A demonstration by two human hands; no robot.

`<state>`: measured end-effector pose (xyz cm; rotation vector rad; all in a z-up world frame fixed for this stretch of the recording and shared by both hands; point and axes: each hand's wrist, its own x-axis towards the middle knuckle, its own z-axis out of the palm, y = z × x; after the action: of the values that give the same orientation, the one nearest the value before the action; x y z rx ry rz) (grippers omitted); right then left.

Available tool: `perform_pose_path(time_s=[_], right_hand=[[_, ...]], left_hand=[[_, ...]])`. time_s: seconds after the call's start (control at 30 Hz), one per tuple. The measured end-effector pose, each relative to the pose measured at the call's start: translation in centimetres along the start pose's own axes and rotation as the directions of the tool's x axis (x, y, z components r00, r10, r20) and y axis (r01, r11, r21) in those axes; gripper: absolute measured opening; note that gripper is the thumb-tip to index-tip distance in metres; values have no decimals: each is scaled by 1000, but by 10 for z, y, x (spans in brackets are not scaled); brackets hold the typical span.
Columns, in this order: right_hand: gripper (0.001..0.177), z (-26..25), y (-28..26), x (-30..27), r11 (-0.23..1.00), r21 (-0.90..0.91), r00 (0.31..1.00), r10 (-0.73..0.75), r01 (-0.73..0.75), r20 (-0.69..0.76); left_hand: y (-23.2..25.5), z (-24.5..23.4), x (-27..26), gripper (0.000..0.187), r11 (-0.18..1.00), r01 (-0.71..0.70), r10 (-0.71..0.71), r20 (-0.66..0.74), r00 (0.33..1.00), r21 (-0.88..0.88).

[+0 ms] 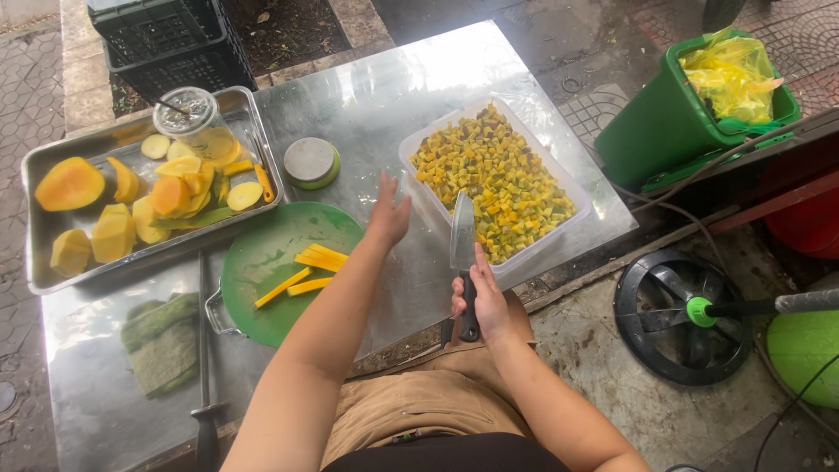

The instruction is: The recorder is dicing mango slices into small cubes on a cutting board and placing them into a plastic container.

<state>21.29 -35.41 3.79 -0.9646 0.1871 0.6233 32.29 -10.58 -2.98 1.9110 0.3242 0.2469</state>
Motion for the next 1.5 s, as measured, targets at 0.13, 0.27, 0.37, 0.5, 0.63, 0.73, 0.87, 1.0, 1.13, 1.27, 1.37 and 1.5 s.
perform_pose_path(time_s=[0.13, 0.27, 0.37, 0.5, 0.63, 0.73, 0.87, 1.0, 1.13, 1.27, 1.37, 1.5], right_hand=[[61, -5, -5, -8, 1000, -1, 1000, 0, 0, 5], [62, -22, -6, -11, 1000, -10, 1000, -12, 12, 13], [65, -21, -8, -19, 1000, -13, 1000, 13, -12, 16], [47, -22, 5, -22, 992, -122, 999, -20, 25, 42], [22, -38, 37, -8, 986, -164, 993, 24, -4, 118], [20, -15, 55, -6, 950, -311, 986, 61, -10, 153], [24, 20, 68, -11, 832, -548, 976, 184, -90, 120], [61, 71, 60, -27, 50, -950, 916, 256, 307, 309], [60, 121, 55, -26, -385, -796, 861, 400, 468, 313], [62, 138, 59, 13, -449, -773, 880, 375, 448, 293], [63, 152, 60, 22, -444, -803, 911, 298, 397, 286], [68, 171, 69, -1, -456, -776, 895, 309, 436, 322]], left_hand=[[-6, 41, 13, 60, 946, -263, 249, 93, 964, 189], [36, 3, -5, 76, 988, -62, 92, 207, 974, -143], [-1, -66, -14, 66, 983, -171, 175, -60, 983, 66], [-25, -183, -76, 65, 866, 8, -4, -10, 1000, 500], [-43, -246, -145, 74, 728, 79, -171, 69, 983, 681], [-75, -248, -173, 47, 751, -17, 11, 13, 1000, 661], [-103, -251, -185, 29, 808, -2, 64, -84, 994, 590], [-85, -272, -203, 28, 818, 138, -26, -204, 979, 559], [-94, -285, -229, 28, 836, 133, 9, -256, 967, 533], [-89, -268, -249, 29, 861, 117, 23, -268, 963, 494], [-86, -244, -255, 30, 880, 31, 100, -250, 963, 474], [-70, -223, -258, 30, 907, -2, 113, -238, 965, 422]])
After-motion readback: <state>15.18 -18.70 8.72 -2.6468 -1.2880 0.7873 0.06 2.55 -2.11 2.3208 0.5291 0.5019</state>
